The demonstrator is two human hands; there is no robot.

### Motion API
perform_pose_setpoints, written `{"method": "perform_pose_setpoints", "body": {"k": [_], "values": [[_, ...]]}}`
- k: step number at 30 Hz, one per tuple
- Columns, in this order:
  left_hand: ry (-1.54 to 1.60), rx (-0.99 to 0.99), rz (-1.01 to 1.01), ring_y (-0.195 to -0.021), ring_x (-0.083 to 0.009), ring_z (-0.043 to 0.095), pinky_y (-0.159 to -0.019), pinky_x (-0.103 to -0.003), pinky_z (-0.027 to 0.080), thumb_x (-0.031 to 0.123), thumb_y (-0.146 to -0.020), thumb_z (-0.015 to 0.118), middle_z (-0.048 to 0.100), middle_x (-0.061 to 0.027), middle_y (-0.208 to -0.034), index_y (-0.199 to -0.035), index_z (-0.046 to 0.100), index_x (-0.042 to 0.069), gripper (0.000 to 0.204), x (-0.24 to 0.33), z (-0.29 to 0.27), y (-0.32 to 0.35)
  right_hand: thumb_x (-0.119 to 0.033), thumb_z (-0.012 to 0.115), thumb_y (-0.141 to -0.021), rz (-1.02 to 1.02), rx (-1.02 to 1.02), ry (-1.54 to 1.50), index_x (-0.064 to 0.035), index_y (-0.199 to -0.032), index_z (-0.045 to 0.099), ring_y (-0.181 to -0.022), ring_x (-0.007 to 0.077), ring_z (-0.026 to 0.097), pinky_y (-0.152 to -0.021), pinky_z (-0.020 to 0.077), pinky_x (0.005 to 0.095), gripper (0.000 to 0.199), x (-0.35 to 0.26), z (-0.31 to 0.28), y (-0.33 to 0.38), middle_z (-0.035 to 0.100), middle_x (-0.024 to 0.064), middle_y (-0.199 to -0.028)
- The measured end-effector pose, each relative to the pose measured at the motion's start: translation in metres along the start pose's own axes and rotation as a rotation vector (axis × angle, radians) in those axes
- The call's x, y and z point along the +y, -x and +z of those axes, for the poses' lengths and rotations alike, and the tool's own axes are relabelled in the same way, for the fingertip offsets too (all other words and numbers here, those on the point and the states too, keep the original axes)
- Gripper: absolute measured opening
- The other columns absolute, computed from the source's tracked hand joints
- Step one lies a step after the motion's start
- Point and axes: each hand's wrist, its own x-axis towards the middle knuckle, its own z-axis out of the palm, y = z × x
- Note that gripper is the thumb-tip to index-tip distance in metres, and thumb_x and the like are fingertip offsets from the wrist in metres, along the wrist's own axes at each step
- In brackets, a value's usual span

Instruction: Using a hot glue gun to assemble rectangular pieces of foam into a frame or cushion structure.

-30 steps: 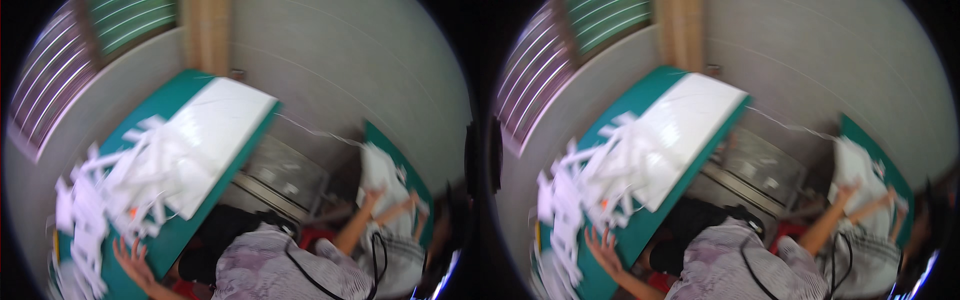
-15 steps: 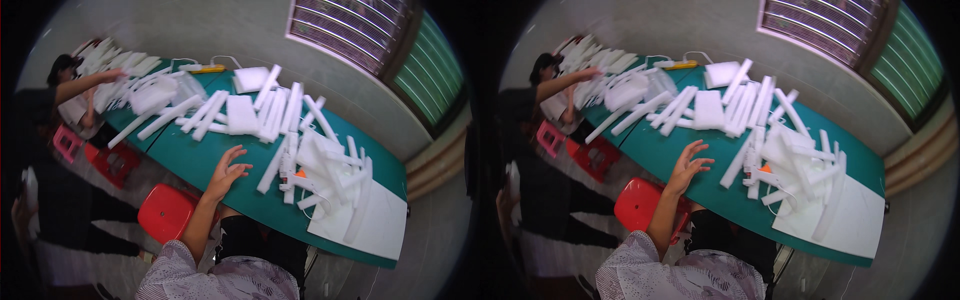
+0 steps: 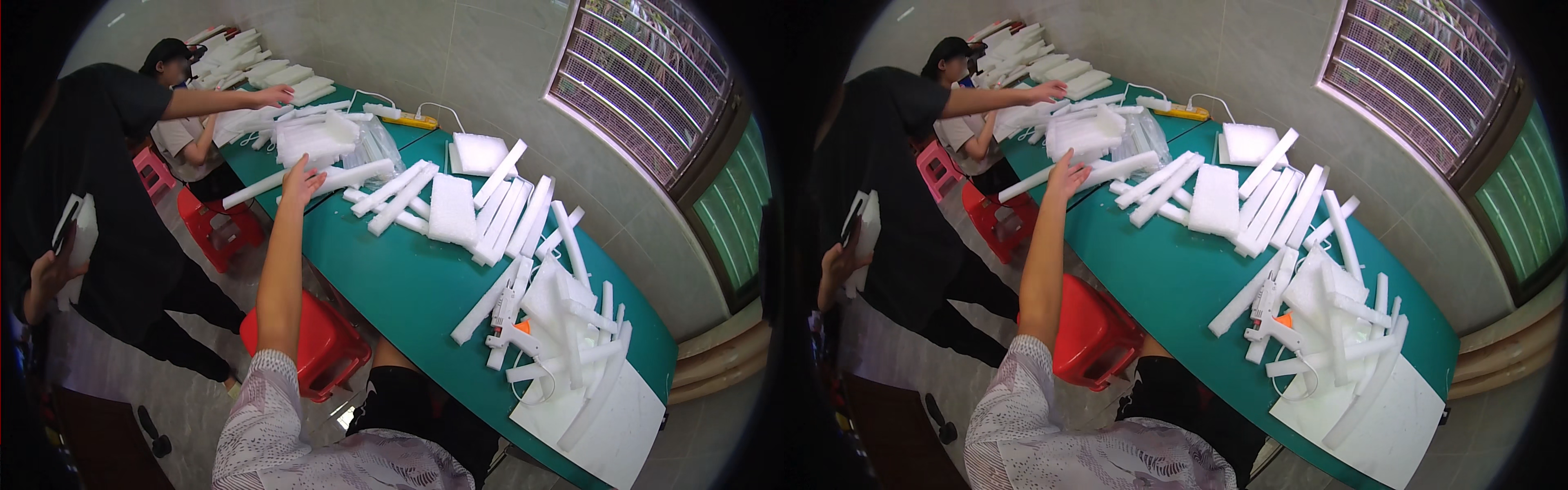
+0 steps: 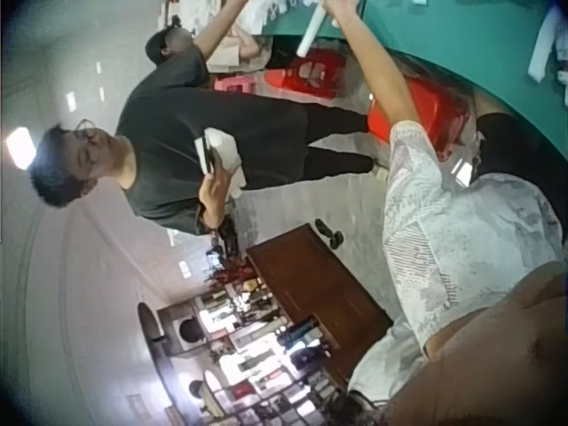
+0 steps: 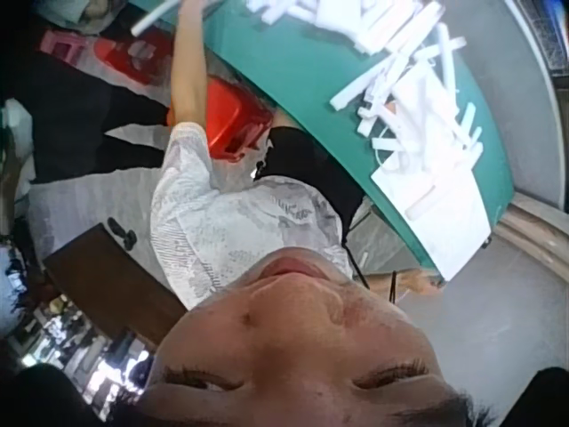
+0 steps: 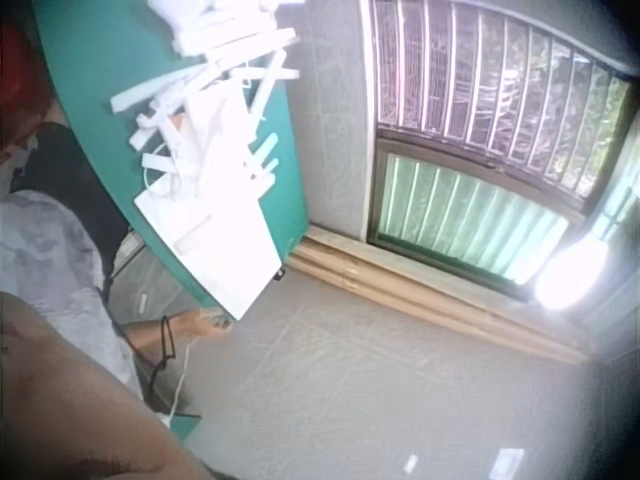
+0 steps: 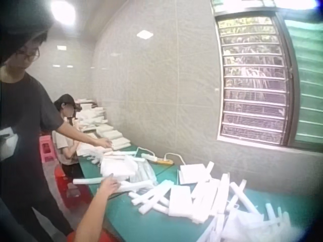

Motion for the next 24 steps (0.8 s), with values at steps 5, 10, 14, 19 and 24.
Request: {"method": "perform_pose_setpoints", "body": {"k": [5,10,14,19,24], "values": [[0.133,0.092,-0.107,-0.097,-0.0366,0.062,-0.077,-0.044,0.055,0.033,-0.084,0.066,0.049,-0.0211,-0.125,-0.127,0.035,-0.007,0.067,0.032,-0.020,-0.083,-0.015,0.048,-0.094,0.150,-0.033,-0.359,0.0017,-0.110,0.054,-0.096,0.0231,0.060,-0.087,0.0486,0.0329,0.023,0.043,0.072,0.039,0.060,0.0138,-0.101],[0.183,0.085,0.052,-0.092,-0.0344,0.064,-0.077,-0.040,0.053,0.022,-0.087,0.063,0.056,-0.0184,-0.111,-0.118,0.041,-0.007,0.049,0.012,-0.008,-0.055,-0.012,0.063,-0.085,0.149,-0.198,-0.155,0.0064,-0.103,0.059,-0.084,0.0325,0.064,-0.074,0.0538,0.0364,0.026,-0.029,0.015,0.019,0.064,0.0206,-0.095],[0.071,-0.190,0.248,-0.088,-0.0321,0.065,-0.072,-0.035,0.053,0.019,-0.088,0.063,0.058,-0.0162,-0.109,-0.114,0.048,-0.003,0.037,-0.007,-0.011,0.053,-0.010,0.063,-0.084,0.088,-0.248,-0.340,0.0061,-0.117,0.054,-0.080,0.0280,0.065,-0.069,0.0545,0.0349,0.038,-0.001,0.046,0.028,0.063,0.0198,-0.102],[0.039,-0.380,0.154,-0.086,-0.0253,0.065,-0.072,-0.034,0.055,0.017,-0.093,0.057,0.061,-0.0116,-0.108,-0.119,0.050,0.001,0.032,-0.032,-0.010,0.226,-0.004,0.051,-0.091,0.251,-0.662,-0.923,0.0013,-0.111,0.054,-0.091,0.0198,0.057,-0.085,0.0454,0.0315,0.021,-0.085,0.081,0.032,0.058,0.0105,-0.099],[0.092,-0.512,-0.098,-0.092,-0.0257,0.066,-0.076,-0.039,0.057,0.013,-0.094,0.052,0.060,-0.0173,-0.113,-0.122,0.042,-0.005,0.035,-0.091,-0.024,0.342,-0.012,0.060,-0.087,0.390,-1.515,-1.666,-0.0039,-0.144,0.021,-0.113,0.0265,0.053,-0.093,0.0450,0.0371,0.069,-0.227,0.069,0.046,0.043,0.0181,-0.134]]}}
